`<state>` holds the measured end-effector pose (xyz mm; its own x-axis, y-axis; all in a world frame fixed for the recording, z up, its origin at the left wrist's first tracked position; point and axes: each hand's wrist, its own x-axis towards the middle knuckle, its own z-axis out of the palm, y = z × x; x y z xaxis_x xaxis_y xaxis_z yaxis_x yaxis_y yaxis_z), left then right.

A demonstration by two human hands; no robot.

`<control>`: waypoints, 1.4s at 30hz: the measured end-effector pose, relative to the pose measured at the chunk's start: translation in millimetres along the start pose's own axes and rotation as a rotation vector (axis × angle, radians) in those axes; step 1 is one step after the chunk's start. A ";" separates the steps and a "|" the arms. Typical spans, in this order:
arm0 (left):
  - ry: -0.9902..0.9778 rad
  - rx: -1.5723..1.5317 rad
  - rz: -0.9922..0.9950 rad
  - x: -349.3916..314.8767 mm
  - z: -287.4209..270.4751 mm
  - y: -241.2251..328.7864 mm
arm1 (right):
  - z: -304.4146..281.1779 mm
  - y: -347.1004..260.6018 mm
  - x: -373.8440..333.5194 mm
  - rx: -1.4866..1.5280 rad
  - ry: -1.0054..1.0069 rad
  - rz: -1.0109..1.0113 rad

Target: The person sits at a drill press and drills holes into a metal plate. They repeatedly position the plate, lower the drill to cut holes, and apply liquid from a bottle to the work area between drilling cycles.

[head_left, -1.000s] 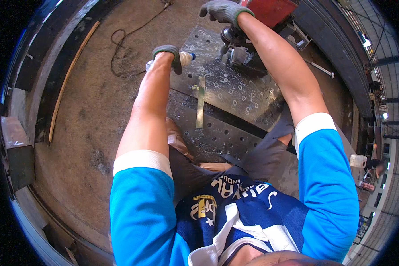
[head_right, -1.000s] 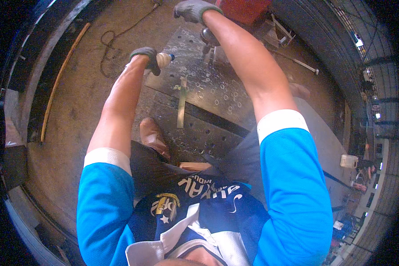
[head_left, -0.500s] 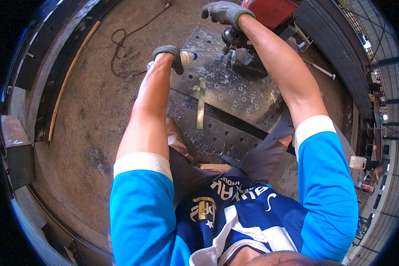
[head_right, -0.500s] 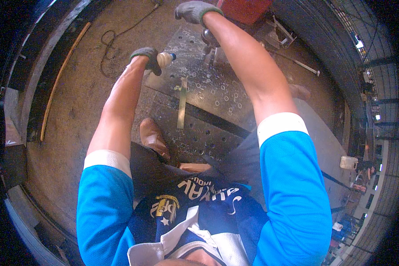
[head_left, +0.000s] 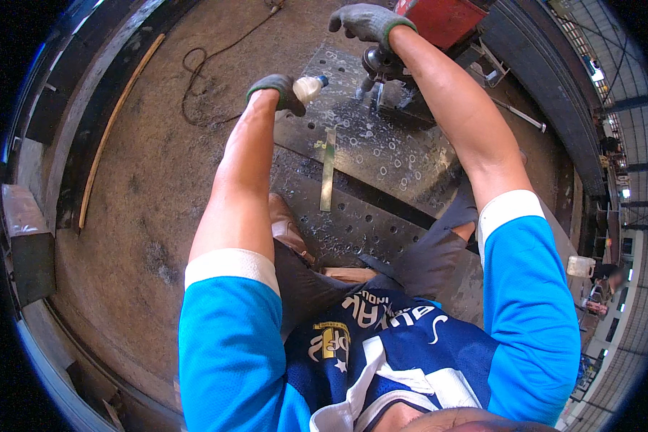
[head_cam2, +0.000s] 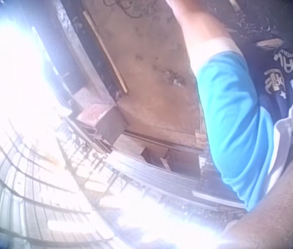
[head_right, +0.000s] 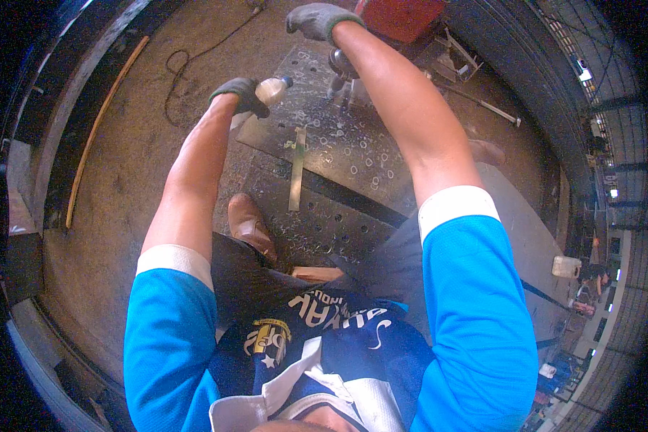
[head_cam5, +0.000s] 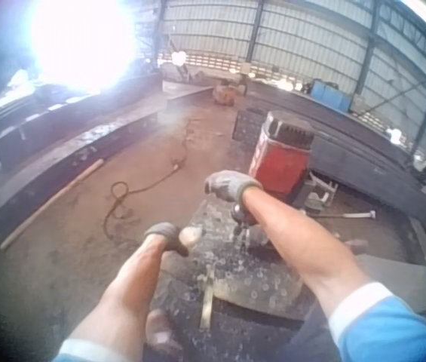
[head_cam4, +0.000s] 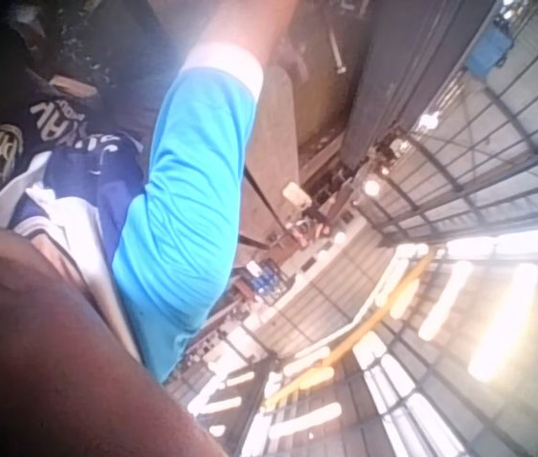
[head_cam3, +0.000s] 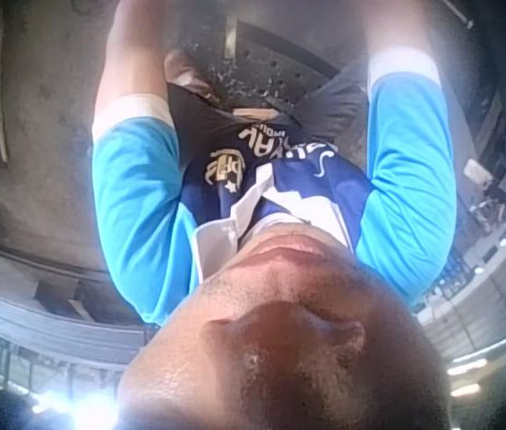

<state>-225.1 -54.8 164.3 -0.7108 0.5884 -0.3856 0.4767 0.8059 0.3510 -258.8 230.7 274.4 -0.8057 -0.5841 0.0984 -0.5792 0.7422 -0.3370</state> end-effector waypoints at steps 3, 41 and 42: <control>0.035 -0.083 0.021 -1.9 -0.6 -0.8 | 0.0 5.8 0.6 0.152 -0.004 -0.048; -0.122 0.102 -0.070 6.6 3.7 -4.3 | -23.9 -81.7 -6.1 -0.192 -0.104 0.267; -0.127 0.098 -0.072 6.3 2.4 -2.3 | -23.5 -80.2 -5.5 -0.210 -0.109 0.261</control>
<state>-229.4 -52.8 159.0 -0.6768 0.5273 -0.5137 0.4795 0.8453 0.2358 -210.8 182.0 322.9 -0.9187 -0.3887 -0.0700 -0.3772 0.9160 -0.1368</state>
